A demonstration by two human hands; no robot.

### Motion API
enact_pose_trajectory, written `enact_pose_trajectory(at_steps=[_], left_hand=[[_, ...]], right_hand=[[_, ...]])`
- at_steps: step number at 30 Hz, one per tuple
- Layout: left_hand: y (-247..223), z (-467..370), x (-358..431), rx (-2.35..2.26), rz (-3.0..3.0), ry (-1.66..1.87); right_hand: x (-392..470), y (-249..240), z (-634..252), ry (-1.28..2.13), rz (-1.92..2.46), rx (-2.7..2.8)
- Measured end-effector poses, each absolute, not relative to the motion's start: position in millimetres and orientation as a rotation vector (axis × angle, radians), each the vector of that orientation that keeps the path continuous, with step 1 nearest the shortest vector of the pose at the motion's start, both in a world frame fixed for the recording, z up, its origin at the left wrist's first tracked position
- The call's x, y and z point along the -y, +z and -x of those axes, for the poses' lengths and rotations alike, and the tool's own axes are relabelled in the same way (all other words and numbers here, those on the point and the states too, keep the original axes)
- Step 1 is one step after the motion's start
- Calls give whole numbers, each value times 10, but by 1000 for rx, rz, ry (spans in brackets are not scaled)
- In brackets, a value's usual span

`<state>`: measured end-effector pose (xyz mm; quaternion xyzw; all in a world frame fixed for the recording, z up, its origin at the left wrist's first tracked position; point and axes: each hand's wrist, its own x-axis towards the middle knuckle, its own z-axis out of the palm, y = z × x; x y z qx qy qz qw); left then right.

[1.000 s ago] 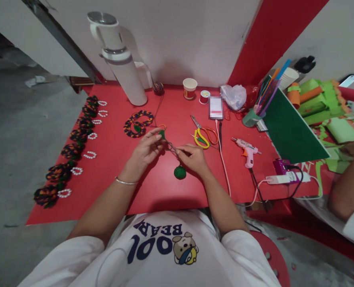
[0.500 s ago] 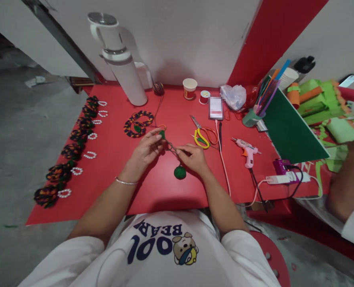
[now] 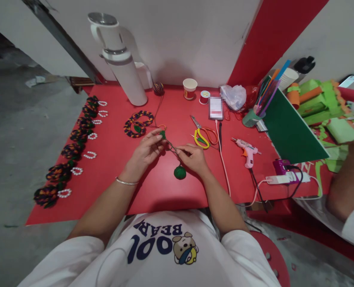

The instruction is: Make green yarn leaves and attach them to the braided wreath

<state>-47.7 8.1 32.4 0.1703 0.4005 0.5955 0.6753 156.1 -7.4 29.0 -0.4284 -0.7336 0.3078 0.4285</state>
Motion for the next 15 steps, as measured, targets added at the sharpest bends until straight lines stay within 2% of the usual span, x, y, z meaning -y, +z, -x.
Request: enact_pose_trajectory(at_steps=[15], left_hand=[[329, 455, -67, -880, -307, 1334]], right_hand=[[79, 311, -1550, 730, 1107, 1817]])
